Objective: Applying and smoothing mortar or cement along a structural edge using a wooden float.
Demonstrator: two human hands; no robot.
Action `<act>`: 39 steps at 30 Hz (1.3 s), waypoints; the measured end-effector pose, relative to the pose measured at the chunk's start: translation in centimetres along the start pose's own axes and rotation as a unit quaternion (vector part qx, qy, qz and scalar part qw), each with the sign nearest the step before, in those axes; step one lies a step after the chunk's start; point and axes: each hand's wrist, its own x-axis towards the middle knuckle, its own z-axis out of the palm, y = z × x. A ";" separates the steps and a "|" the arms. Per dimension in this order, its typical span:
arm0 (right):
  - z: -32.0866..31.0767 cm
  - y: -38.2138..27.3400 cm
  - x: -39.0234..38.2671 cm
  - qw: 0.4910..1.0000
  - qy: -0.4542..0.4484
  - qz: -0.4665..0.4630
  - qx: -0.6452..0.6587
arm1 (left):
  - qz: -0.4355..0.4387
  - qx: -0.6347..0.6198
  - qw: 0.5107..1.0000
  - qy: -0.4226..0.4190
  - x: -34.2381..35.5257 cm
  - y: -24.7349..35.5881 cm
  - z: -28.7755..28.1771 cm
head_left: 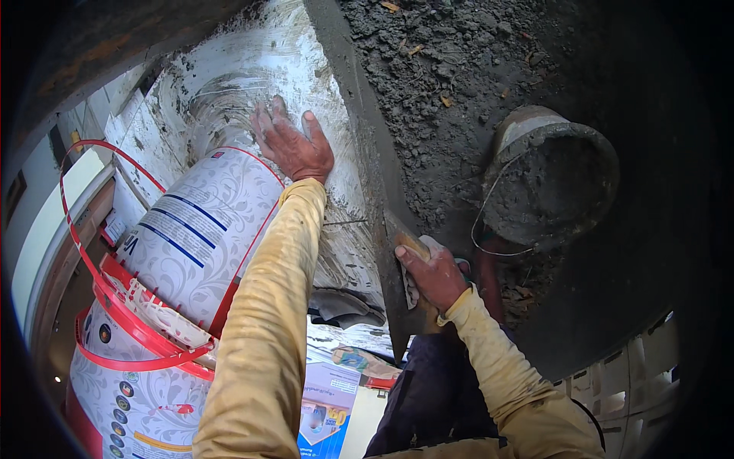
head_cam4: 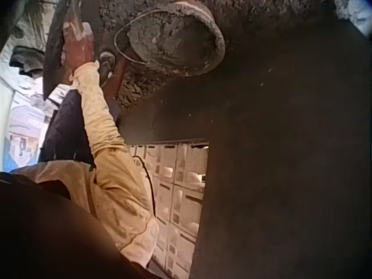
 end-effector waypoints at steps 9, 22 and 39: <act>-1.1 -3.8 5.5 0.986 0.016 0.072 0.151 | 0.013 -0.016 1.000 0.014 0.1 -0.5 0.3; 0.5 0.8 1.2 0.994 -0.036 0.083 0.060 | -0.005 -0.027 1.000 0.003 -0.2 -0.2 0.4; -6.9 2.0 -4.0 0.978 0.058 -0.042 0.195 | 0.014 -0.079 0.997 -0.014 1.6 -1.7 -0.4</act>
